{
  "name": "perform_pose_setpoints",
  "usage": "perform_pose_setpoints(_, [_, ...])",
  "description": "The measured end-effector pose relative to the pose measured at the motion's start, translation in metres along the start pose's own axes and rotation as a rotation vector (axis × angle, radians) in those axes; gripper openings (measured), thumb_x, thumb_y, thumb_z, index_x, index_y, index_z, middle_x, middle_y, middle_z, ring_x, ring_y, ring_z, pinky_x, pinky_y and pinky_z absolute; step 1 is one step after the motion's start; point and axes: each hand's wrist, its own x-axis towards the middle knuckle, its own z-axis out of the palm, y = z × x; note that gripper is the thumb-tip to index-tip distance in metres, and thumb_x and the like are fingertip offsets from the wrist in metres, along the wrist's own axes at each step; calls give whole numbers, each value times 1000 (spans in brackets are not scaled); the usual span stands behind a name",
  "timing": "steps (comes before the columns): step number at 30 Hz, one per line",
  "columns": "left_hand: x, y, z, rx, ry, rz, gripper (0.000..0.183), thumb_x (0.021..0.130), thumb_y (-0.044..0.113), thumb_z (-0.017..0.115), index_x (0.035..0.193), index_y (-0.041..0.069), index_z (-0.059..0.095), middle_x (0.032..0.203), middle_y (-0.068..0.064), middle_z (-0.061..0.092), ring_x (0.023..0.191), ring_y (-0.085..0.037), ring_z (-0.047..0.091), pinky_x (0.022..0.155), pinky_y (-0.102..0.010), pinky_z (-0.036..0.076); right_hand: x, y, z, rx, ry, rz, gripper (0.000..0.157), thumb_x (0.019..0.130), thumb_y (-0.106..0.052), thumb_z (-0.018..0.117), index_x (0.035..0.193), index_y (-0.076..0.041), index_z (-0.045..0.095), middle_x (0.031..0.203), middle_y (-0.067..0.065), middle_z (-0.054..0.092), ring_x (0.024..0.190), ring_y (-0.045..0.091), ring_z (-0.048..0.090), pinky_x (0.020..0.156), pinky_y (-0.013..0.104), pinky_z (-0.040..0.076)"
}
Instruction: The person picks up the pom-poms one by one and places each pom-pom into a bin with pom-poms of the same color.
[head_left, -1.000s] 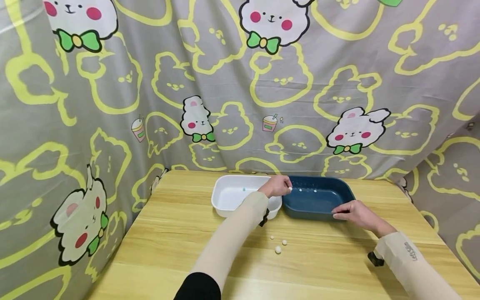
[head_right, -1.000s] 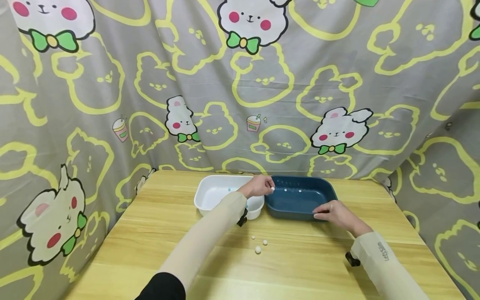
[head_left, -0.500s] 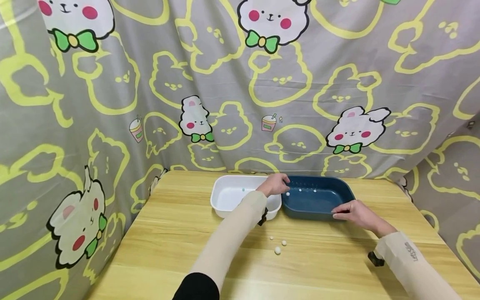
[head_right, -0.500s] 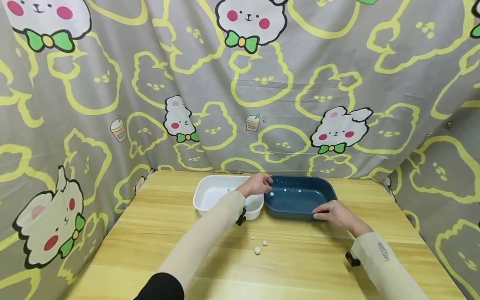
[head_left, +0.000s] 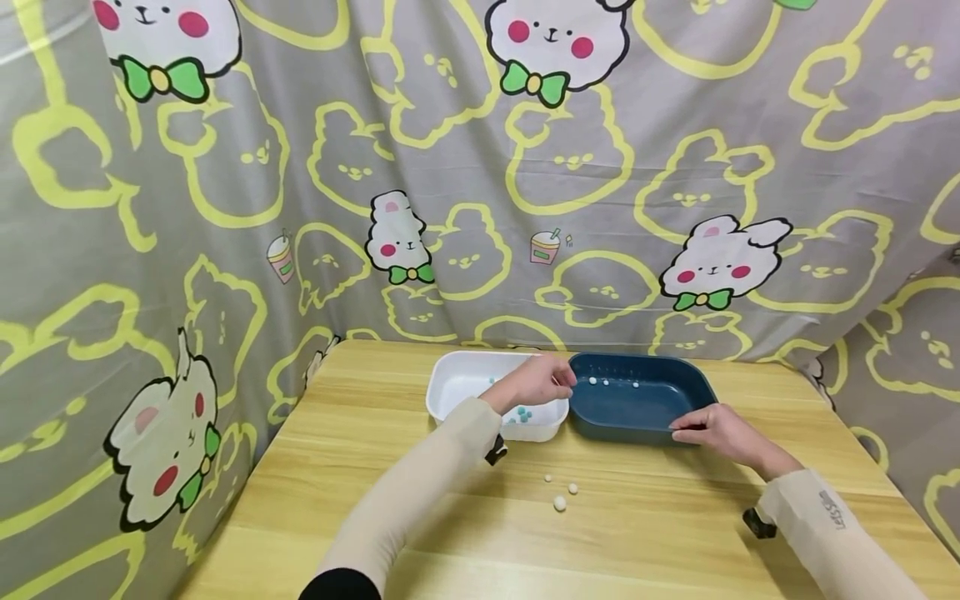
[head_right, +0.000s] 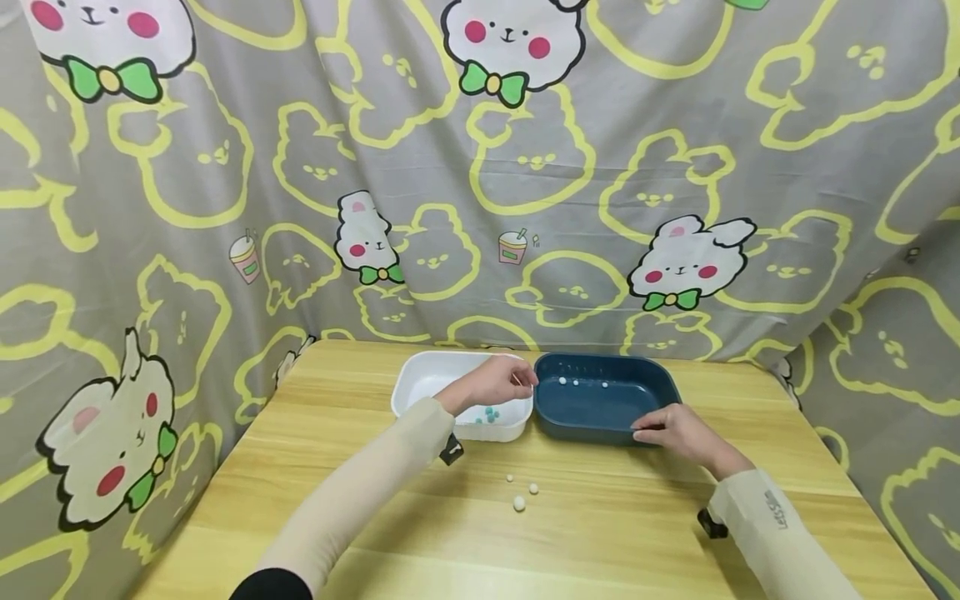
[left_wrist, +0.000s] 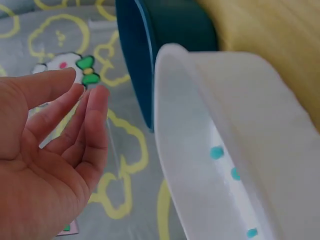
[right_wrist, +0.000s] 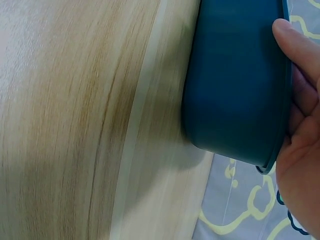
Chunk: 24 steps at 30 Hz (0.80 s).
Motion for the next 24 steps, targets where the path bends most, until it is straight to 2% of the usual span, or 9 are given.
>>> perform_pose_setpoints(3, [-13, 3, 2, 3, -13, 42, 15, 92, 15, 63, 105, 9, 67, 96, 4, 65, 88, -6, 60, 74, -19, 47, -1, -1, 0, 4, 0, 0, 24, 87, -29, 69, 99, -9, 74, 98, 5, 70, 90, 10, 62, 70, 24, 51])
perform_pose_setpoints(8, [-33, 5, 10, -56, -30, 73, 15, 91, 12, 63, 105, 8, 67, 95, 3, 67, 85, -4, 60, 73, -17, 47, -2, 0, 1, 7, -4, 7, 24, 87, -29, 68, 100, -9, 74, 99, 5, 70, 91, 11, 63, 71, 24, 51])
perform_pose_setpoints(15, [-55, -6, 34, -94, -2, 173, 11, 89, 6, 65, 98, 8, 68, 95, -1, 68, 81, -1, 60, 74, -14, 46, -4, 4, 2, 9, -6, -9, 23, 87, -27, 69, 99, -8, 74, 97, 4, 70, 89, 9, 62, 69, 24, 51])
perform_pose_setpoints(19, [-65, -12, 47, -126, -14, 175, 12, 88, 4, 65, 99, 4, 68, 91, 1, 68, 78, 1, 59, 74, -13, 46, -3, 4, 2, 0, -2, -22, 23, 87, -29, 69, 98, -9, 74, 97, 4, 70, 89, 7, 62, 70, 24, 51])
perform_pose_setpoints(24, [-74, -17, 56, -41, -75, 138, 12, 87, 8, 67, 99, 4, 68, 87, 7, 66, 76, 3, 58, 71, -12, 45, -1, 3, 0, 1, 1, -19, 24, 87, -29, 68, 98, -9, 74, 99, 6, 70, 90, 9, 62, 70, 24, 51])
